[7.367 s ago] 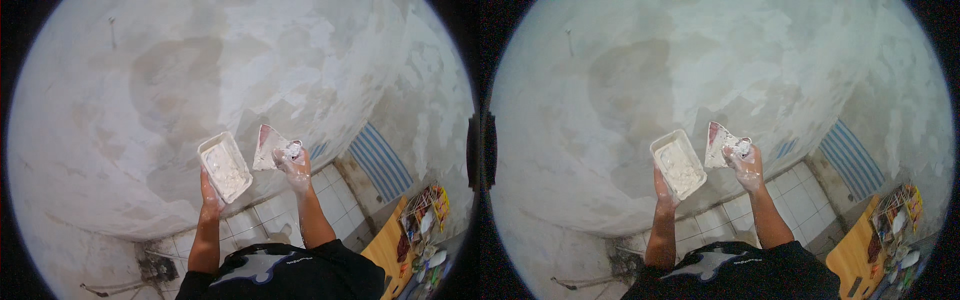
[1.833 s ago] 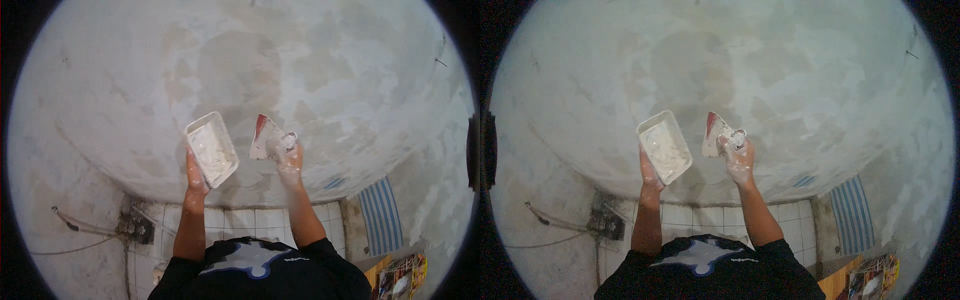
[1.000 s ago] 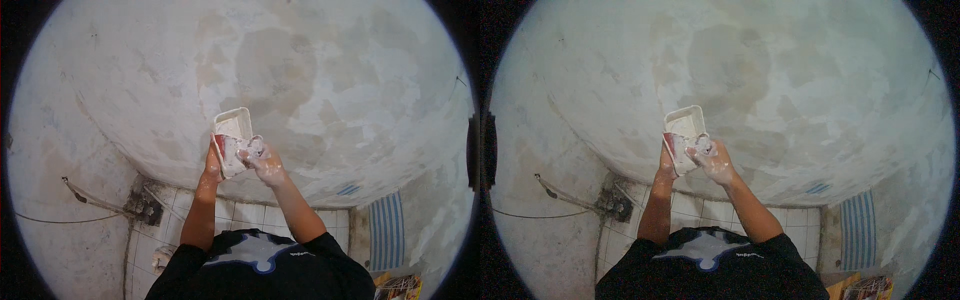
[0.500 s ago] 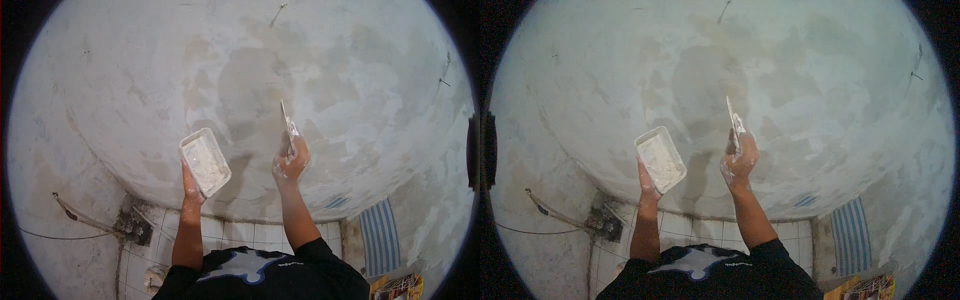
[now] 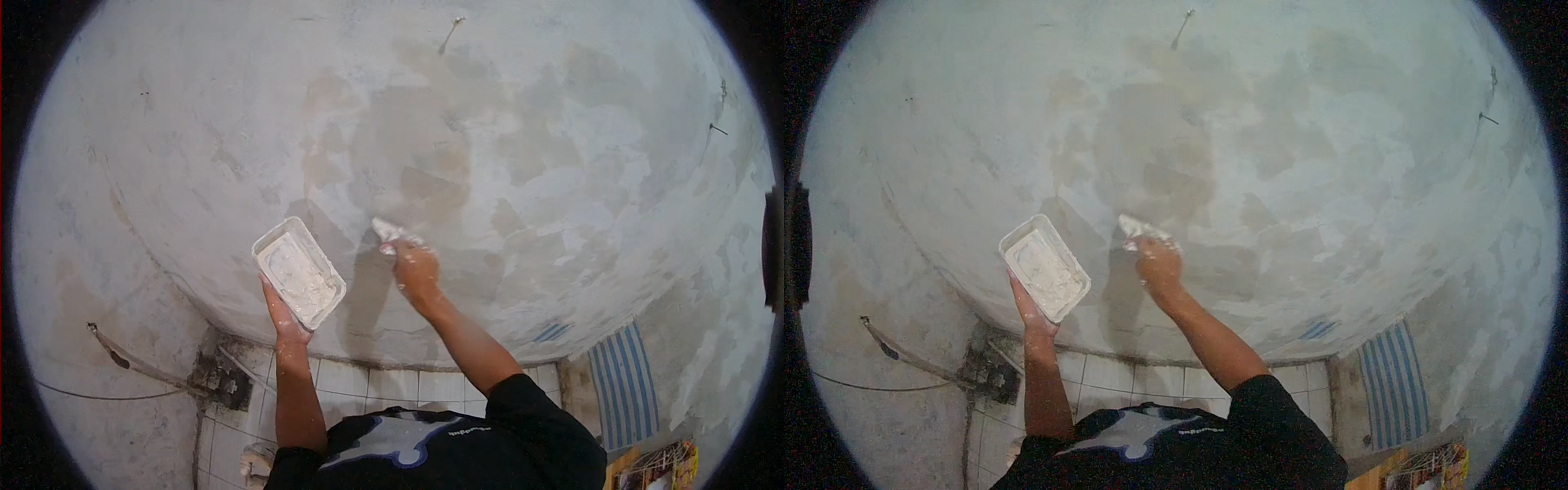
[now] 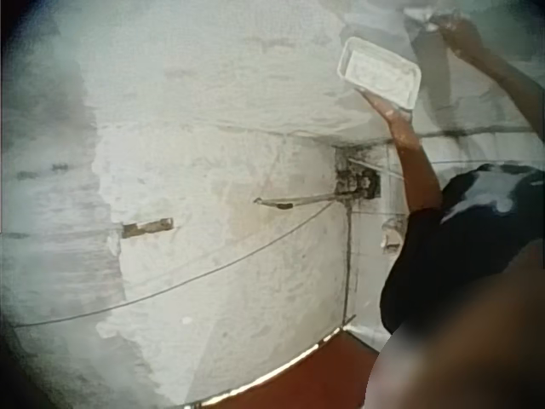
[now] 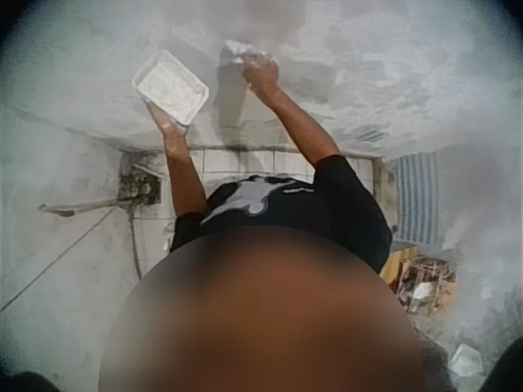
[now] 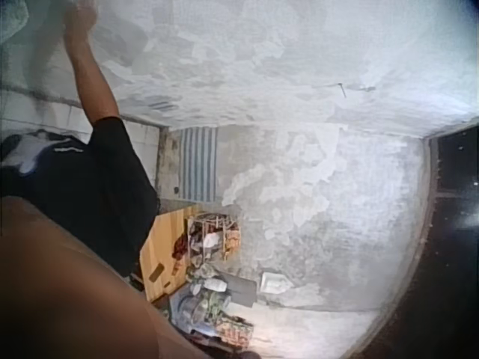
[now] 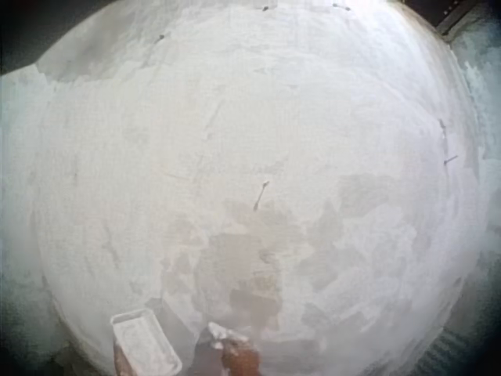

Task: Apply plaster or joint compound to a wall using a putty knife or trowel.

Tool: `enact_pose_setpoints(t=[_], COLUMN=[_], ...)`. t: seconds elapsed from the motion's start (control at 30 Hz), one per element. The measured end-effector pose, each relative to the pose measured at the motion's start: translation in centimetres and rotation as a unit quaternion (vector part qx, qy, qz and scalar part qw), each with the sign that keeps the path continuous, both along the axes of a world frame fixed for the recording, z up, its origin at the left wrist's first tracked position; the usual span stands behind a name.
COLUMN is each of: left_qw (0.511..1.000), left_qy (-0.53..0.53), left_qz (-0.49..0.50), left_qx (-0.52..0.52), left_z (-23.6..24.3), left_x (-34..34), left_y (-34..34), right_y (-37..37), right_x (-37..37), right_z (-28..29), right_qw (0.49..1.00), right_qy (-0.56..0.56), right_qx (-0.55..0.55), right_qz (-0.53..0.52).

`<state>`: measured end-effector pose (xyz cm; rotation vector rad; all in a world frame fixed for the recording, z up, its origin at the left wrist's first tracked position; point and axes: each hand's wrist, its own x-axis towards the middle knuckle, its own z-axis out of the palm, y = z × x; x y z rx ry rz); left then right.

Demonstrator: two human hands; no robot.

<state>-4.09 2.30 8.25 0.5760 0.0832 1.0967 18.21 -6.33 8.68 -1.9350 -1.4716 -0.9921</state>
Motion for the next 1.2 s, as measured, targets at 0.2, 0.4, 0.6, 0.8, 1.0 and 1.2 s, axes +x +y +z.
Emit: enact_pose_setpoints(t=[0.2,0.4,0.6,0.8,1.0,1.2], left_qw=[0.999,1.0,1.0,0.998,0.999,0.999], left_qy=[-0.004,-0.011,-0.004,-0.007,-0.007,-0.008], left_qz=[0.03,0.017,0.019,0.049,0.04,0.046], left_qx=[-0.017,-0.024,-0.015,-0.027,-0.033,-0.014], left_z=[0.5,2.0,1.2,0.6,1.9,0.9], left_x=[-0.3,0.9,0.1,-0.4,0.5,0.2], left_y=[-0.8,-1.1,-0.5,-0.9,-1.2,-0.4], right_y=[-4.0,3.0,5.9,-0.7,4.0,7.5], right_x=[8.0,6.2,-1.5,3.1,5.0,-1.4], right_z=[4.9,-0.1,-3.0,8.6,6.9,0.0], right_qw=[0.924,0.975,1.0,0.949,0.958,0.998], right_qy=[0.104,0.049,-0.01,0.047,0.037,-0.041], right_qx=[0.36,0.167,0.001,0.312,0.247,0.031], right_qz=[-0.082,-0.137,0.009,-0.013,-0.144,0.041])
